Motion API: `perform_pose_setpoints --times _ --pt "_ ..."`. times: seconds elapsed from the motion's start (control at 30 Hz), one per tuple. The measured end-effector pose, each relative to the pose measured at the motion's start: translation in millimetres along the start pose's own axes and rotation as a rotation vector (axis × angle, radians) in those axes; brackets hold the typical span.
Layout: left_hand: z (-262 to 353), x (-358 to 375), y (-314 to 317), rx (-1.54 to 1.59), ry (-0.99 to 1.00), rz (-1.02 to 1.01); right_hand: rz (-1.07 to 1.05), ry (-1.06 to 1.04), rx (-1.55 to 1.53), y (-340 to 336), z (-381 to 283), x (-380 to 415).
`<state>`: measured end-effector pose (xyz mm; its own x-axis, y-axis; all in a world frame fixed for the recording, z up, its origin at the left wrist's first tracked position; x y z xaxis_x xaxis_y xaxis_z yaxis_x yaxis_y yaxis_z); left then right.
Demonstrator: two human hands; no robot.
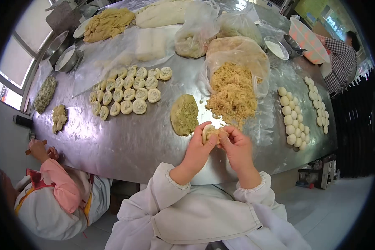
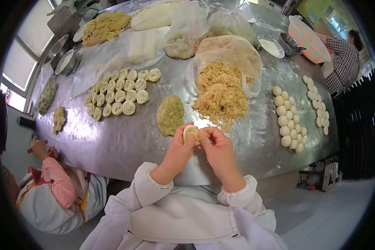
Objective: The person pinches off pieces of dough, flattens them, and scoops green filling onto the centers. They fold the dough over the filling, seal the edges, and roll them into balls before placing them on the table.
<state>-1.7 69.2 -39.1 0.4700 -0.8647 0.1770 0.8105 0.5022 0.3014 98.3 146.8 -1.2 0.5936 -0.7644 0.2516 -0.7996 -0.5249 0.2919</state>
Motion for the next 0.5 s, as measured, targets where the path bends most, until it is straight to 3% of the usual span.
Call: perform_pose_setpoints --times 0.2,0.33,0.43,0.5 --pt "4.1 8.2 -4.7 0.047 -0.031 -0.049 -0.01 0.007 0.007 7.3 5.5 -0.7" --pt "3.9 8.2 -12.9 0.229 -0.184 -0.042 0.044 -0.028 0.006 -1.8 -1.8 -8.1" --pt "10.0 9.8 -16.1 0.465 -0.228 -0.036 0.125 -0.206 0.455 -27.8 -10.0 -28.0" --pt "11.9 10.4 -21.5 0.557 -0.243 -0.049 0.046 -0.45 0.764 -25.9 -12.5 -24.9"
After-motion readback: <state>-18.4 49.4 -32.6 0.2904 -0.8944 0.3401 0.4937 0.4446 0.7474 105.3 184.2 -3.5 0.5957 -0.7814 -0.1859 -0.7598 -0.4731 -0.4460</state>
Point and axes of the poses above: each hand's wrist, its own x-axis away from the middle knuckle, its own y-axis out of the palm, z = x × y, the point moved 2 cm from there along -x, towards the middle knuckle, and after that the axes turned 9 degrees about -x, right-handed, at the moved point
